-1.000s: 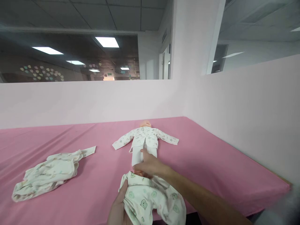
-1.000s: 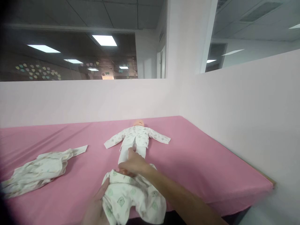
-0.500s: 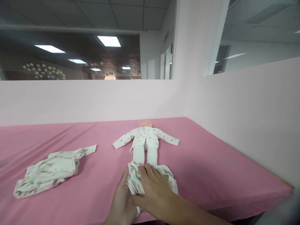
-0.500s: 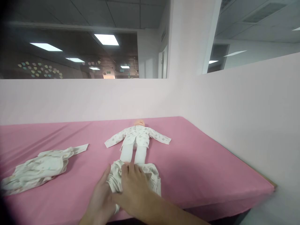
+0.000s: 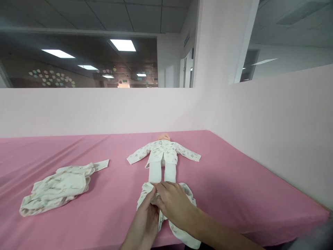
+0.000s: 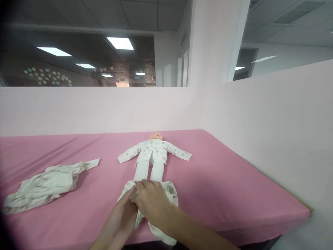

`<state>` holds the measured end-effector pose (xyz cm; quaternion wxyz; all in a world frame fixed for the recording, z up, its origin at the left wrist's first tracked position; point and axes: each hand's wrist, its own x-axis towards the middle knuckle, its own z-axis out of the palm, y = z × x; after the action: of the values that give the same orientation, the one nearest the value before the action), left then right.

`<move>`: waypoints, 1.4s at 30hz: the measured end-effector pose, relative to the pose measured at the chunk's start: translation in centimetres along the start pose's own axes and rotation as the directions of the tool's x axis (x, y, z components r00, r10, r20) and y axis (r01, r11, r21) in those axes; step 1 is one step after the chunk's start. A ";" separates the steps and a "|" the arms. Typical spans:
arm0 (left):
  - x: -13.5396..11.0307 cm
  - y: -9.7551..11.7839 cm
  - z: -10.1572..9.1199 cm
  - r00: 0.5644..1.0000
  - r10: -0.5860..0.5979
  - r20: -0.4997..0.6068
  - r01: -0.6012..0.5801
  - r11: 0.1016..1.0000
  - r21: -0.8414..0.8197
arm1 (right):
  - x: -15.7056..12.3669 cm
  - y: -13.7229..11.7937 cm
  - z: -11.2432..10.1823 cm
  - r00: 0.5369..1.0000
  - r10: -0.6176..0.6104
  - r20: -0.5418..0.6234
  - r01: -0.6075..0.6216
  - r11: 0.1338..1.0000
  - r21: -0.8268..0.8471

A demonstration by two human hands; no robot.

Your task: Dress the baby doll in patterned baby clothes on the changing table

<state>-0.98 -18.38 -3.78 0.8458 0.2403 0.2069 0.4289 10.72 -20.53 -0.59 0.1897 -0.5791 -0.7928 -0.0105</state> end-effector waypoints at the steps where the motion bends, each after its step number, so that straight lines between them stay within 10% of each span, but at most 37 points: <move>1: -0.1 0.0 0.2 1.000 0.009 -0.007 -0.008 1.000 0.026 | 0.1 0.2 -0.1 1.000 0.002 -0.001 -0.002 0.999 0.042; 16: -1.4 1.6 1.5 0.992 -0.073 0.101 0.020 0.891 0.454 | 1.3 3.1 0.5 0.934 0.285 0.216 -0.355 0.674 0.648; 21: -2.7 2.4 1.7 0.961 -0.040 0.273 -0.118 0.836 0.535 | 1.6 3.8 1.0 0.936 0.344 0.078 -0.334 0.795 0.506; 27: -1.8 -0.4 -1.8 0.961 0.268 0.066 -0.236 0.678 0.696 | 1.1 2.6 1.1 0.972 0.233 -0.014 -0.228 0.961 0.159; 36: -0.2 -1.0 -3.5 0.928 0.371 -0.028 -0.271 0.726 0.632 | 0.6 2.1 1.9 0.923 0.354 0.148 -0.379 0.777 0.503; 42: -0.1 0.8 -3.2 0.840 0.542 -0.026 -0.250 0.428 0.869 | 1.4 3.0 1.9 0.949 0.315 0.032 -0.300 0.862 0.409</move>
<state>-3.34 -17.29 -5.83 0.4541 0.5886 0.4493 0.4955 12.63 -17.78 -2.48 0.3197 -0.6452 -0.6714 0.1755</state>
